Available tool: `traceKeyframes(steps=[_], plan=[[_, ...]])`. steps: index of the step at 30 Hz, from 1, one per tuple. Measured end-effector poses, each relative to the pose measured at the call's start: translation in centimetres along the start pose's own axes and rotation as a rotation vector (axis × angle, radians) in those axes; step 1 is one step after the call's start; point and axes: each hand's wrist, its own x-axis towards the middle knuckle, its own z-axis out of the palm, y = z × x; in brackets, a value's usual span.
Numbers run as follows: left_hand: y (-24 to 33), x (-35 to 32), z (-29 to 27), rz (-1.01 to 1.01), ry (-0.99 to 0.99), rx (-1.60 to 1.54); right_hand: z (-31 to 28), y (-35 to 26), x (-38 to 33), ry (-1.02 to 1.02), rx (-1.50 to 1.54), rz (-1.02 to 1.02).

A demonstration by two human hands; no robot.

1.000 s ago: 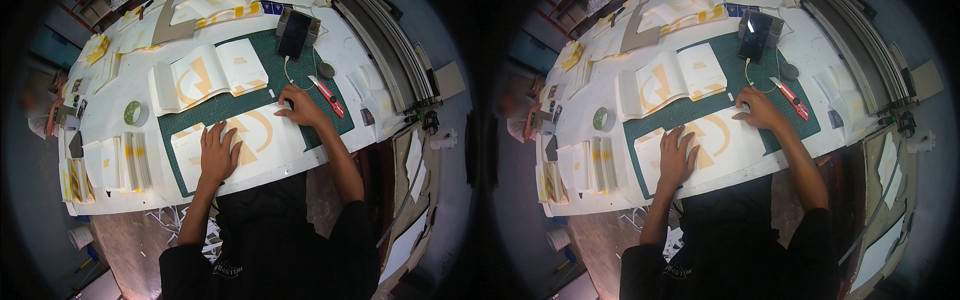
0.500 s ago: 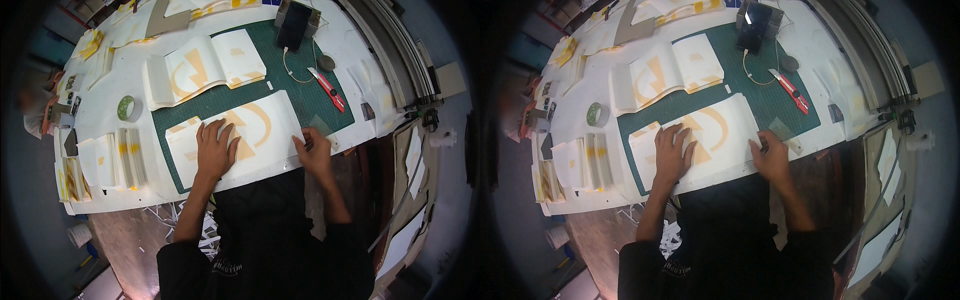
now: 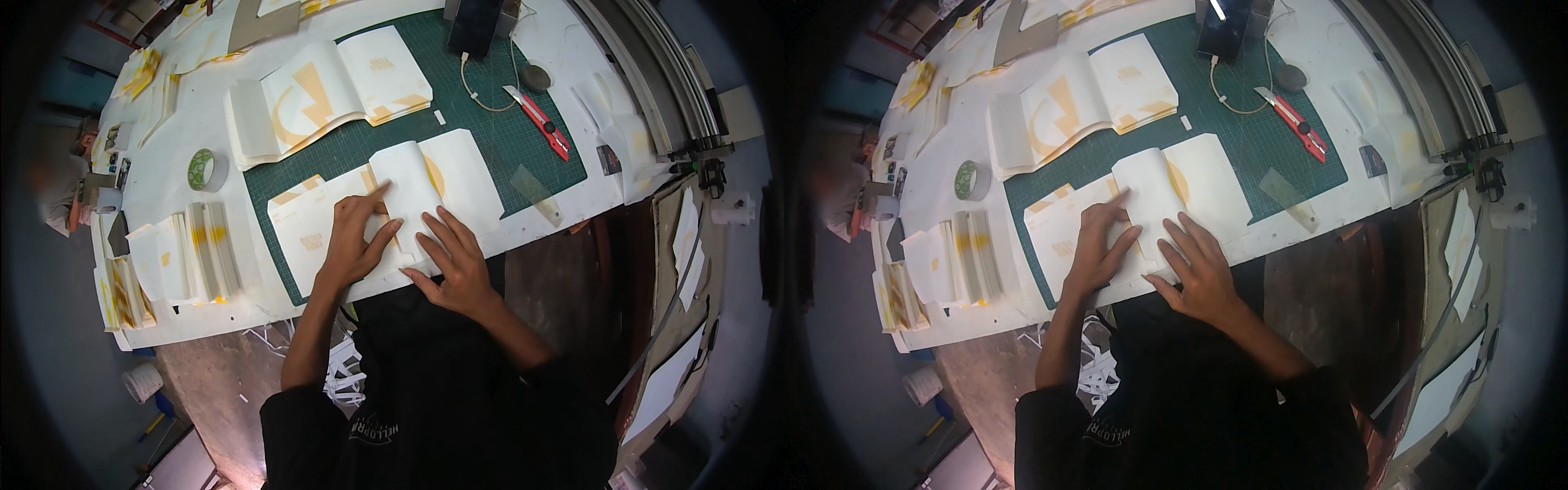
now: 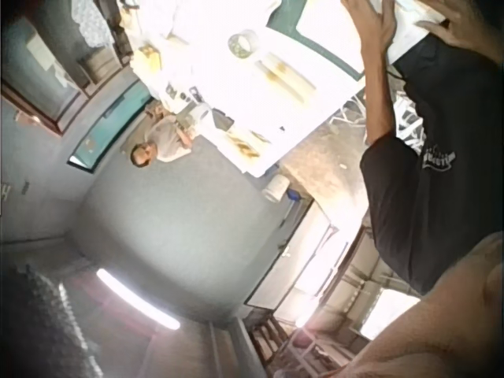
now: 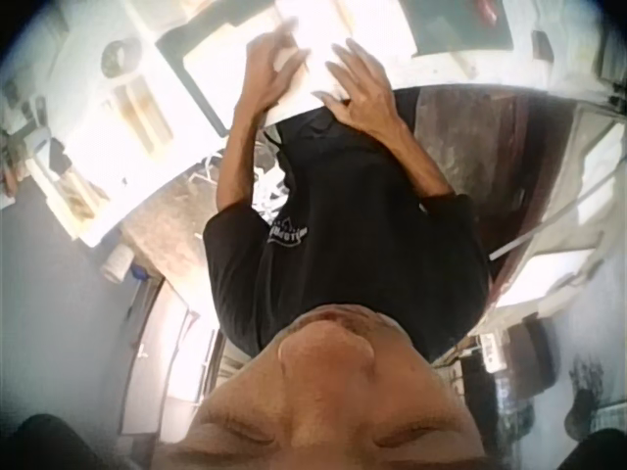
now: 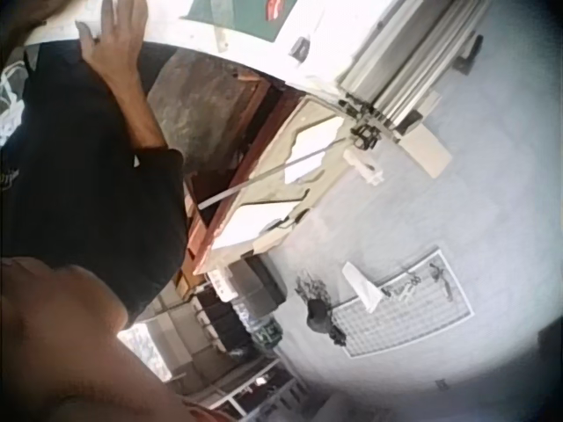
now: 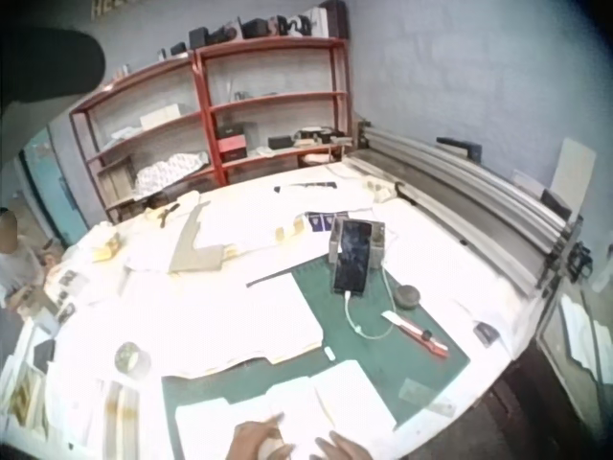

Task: The person repeatedly opens a book, smooths the pages with both hands, and closes it. They handle multiple books one at a time on a green cutting mat, occasionally using a plastic scraper to press the pages. The books are stacked on the table as they are processed.

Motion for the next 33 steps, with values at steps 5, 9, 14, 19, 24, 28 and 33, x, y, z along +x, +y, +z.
traceKeyframes(steps=[5, 9, 14, 19, 24, 28, 33], plan=[[-1.0, -0.1, 1.0, 0.137, 0.011, 0.128, -1.9, 2.7, 0.2, -0.011, 0.194, 0.038], [-0.9, -0.4, 0.9, 0.118, 0.009, 0.171, -4.4, 6.5, 2.5, -0.165, 0.174, 0.038], [-1.2, -0.1, 1.3, 0.118, 0.004, 0.174, -5.4, 7.7, 4.4, -0.321, 0.204, 0.085], [-0.9, -0.1, 1.2, 0.104, 0.004, 0.179, -5.5, 7.6, 5.1, -0.358, 0.194, 0.104], [-0.8, -0.1, 1.1, 0.107, 0.007, 0.181, -5.3, 8.2, 4.9, -0.381, 0.243, 0.117], [-0.4, 0.3, 1.2, 0.128, -0.014, 0.203, -5.2, 8.7, 4.6, -0.341, 0.244, 0.086], [0.9, 1.0, 1.4, 0.016, -0.088, 0.226, -5.8, 8.0, 4.6, -0.386, 0.202, 0.149]])
